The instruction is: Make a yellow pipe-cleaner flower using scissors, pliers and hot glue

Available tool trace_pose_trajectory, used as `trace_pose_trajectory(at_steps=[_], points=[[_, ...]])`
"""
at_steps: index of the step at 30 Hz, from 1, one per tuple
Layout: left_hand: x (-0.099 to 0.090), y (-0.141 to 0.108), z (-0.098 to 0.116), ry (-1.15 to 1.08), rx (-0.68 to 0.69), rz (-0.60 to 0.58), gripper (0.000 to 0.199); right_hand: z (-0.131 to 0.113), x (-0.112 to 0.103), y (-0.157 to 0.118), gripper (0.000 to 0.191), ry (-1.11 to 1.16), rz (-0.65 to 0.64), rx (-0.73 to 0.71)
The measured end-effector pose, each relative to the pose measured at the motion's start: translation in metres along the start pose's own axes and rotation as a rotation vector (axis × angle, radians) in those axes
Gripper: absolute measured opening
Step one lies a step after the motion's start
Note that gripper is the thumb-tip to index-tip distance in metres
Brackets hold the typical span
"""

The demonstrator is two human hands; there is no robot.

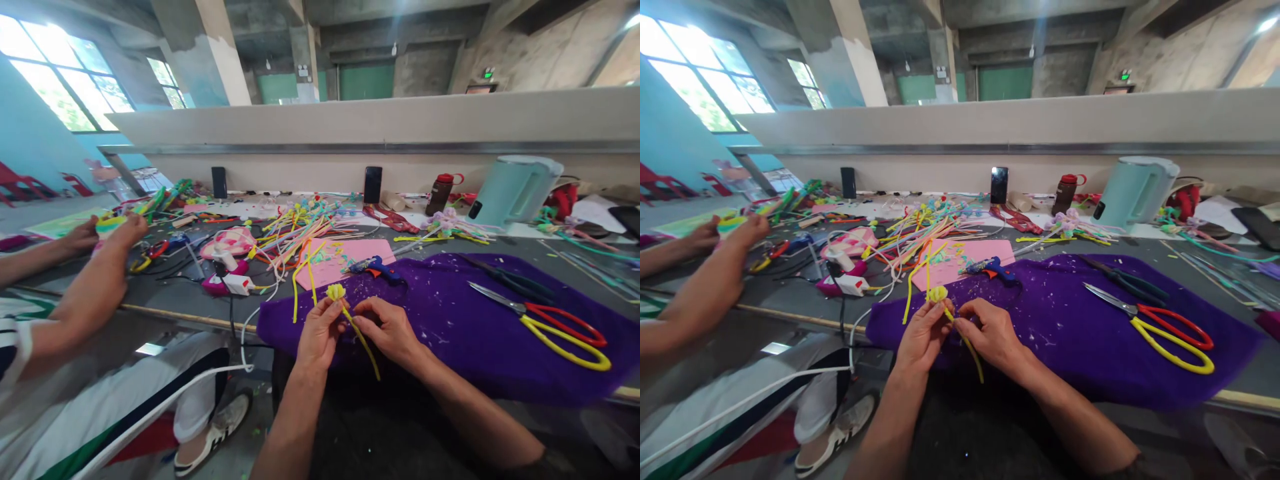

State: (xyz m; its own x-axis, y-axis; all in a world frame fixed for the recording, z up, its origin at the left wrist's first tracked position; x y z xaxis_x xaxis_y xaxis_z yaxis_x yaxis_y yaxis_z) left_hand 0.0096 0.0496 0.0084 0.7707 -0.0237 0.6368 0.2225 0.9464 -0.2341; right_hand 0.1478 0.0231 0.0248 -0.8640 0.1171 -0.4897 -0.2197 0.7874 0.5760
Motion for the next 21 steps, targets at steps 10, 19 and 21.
trace_pose_trajectory(at_steps=[10, 19, 21], points=[[0.004, 0.009, 0.015, 0.027, 0.004, 0.045, 0.020, 0.023, -0.061, 0.064, 0.013, -0.326, -0.301, -0.138], [0.002, 0.031, 0.019, -0.026, -0.052, 0.068, 0.020, 0.088, -0.044, 0.151, 0.014, -0.481, -0.414, -0.094], [-0.001, 0.035, 0.019, -0.052, -0.060, 0.082, 0.020, 0.102, -0.035, 0.170, 0.014, -0.500, -0.431, -0.096]])
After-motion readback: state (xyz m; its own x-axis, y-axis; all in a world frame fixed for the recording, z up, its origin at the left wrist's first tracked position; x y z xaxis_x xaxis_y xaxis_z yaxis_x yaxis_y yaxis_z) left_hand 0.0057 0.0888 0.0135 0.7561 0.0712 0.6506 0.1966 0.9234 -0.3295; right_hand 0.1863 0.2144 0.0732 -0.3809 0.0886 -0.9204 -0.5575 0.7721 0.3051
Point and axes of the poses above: each hand's wrist, its own y-axis towards the middle knuckle, its own x-axis out of the palm, z = x × y, the point moved 2 cm from there along y, towards the middle knuckle, and after that the axes turned 8 degrees about -x, right-handed, at the moved point
